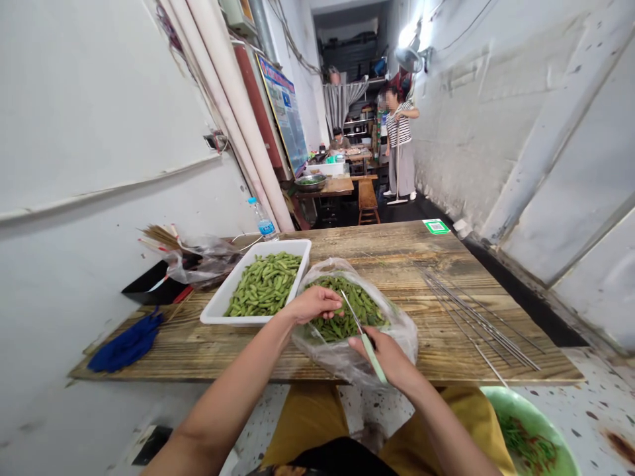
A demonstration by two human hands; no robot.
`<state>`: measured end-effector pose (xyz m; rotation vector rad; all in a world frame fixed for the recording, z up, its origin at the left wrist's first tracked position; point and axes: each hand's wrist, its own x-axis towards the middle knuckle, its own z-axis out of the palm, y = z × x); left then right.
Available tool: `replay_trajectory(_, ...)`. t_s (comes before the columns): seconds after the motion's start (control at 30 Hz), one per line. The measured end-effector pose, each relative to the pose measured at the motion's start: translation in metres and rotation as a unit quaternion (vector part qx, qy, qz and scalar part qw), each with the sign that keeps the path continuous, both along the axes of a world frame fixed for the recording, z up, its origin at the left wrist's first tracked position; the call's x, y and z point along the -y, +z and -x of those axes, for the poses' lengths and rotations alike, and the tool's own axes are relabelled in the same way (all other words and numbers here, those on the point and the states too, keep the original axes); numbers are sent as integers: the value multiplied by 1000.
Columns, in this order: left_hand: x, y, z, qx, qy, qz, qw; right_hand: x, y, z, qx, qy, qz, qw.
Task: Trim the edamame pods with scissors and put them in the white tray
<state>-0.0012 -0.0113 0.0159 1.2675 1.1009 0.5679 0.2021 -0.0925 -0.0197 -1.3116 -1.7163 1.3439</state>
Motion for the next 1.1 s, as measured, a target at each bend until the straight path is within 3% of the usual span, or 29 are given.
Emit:
replay_trajectory(0.2,7,3,9,-23,-31,4,999,3,7,8,20,33,-2,999)
replay_trajectory(0.5,15,-4,28,3,-32,101,994,9,1,19,9,43,80,996)
replay_trajectory(0.63,17,-5,25,98,50,119,987,8,-2,15,-41,40,109,992)
replay_trajectory(0.73,19,-6,17,146,136,31,979,10,1,12,-90,32,125,988)
replay_trajectory(0.83,23,-7,6,137,184,-36,973,14,5,13,-124,6,147,981)
replay_trajectory(1.1,37,-8,-17,149,239,6,959,14,6,19,-154,-4,149,977)
